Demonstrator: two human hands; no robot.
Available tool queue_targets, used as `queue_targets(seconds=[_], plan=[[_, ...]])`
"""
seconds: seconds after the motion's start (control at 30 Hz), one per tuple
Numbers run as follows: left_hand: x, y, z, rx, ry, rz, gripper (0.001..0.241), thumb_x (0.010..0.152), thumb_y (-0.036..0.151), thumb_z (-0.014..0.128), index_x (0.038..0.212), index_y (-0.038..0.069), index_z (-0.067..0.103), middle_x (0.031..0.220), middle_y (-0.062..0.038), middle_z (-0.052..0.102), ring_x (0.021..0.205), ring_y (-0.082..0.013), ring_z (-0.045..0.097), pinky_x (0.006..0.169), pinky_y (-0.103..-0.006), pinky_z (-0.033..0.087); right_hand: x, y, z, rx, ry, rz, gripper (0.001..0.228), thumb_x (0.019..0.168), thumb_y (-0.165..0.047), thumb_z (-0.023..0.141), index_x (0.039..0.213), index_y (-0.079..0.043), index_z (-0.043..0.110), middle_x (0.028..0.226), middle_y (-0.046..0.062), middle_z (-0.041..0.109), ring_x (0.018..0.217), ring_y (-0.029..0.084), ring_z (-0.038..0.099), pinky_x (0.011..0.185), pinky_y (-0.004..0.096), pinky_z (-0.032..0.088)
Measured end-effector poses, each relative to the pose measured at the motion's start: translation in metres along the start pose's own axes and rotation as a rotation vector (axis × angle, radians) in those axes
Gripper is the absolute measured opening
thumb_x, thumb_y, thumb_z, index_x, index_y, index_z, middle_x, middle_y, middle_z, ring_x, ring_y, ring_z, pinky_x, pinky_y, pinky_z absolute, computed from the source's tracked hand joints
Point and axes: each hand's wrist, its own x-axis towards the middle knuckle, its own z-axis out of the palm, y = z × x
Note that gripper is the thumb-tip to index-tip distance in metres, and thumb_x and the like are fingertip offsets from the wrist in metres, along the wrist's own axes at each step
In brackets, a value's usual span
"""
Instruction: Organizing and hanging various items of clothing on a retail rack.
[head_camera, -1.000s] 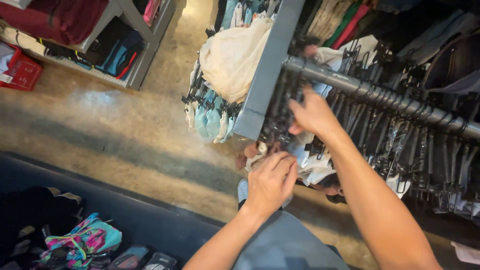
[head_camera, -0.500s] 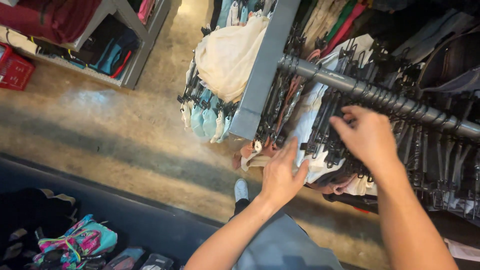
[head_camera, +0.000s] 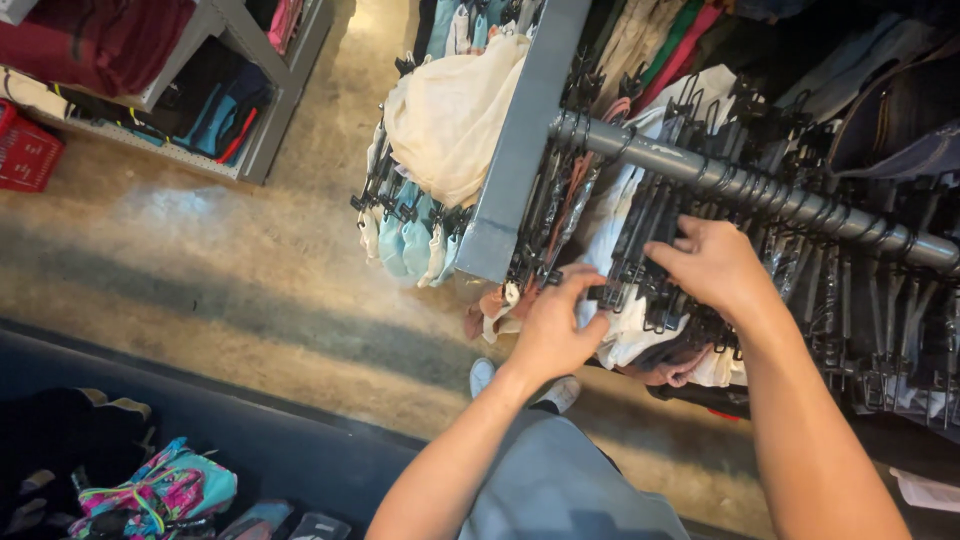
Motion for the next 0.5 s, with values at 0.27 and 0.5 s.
queue_targets(seconds=[0.27,0.5], plan=[[0.025,0.020,0.006,-0.014,-0.221,-0.307,0.071,0.095,0.066,0.048,0.129,0.007,0.066,0.151,-0.014,0.050,0.124,-0.0472,0.061,0.108,-0.0581,0.047,0.015,0.017,0.009,0.206,-0.056,-0.019,0.038,0.083,-0.017,0.079,0.114,0.003,0.071,0.082,0.017,0.073,0.058,0.019,0.067,0.057,0.032,0.057],[0.007,0.056,-0.013,0.036,-0.014,-0.314,0.056,0.107,0.040,0.035,0.140,-0.004,0.045,0.119,-0.037,0.065,0.114,-0.0556,0.062,0.102,-0.0631,0.044,0.008,-0.031,0.042,-0.126,-0.007,-0.213,0.033,0.080,-0.038,0.077,0.103,-0.013,0.077,0.084,0.018,0.075,0.094,0.041,0.072,0.082,0.051,0.055]])
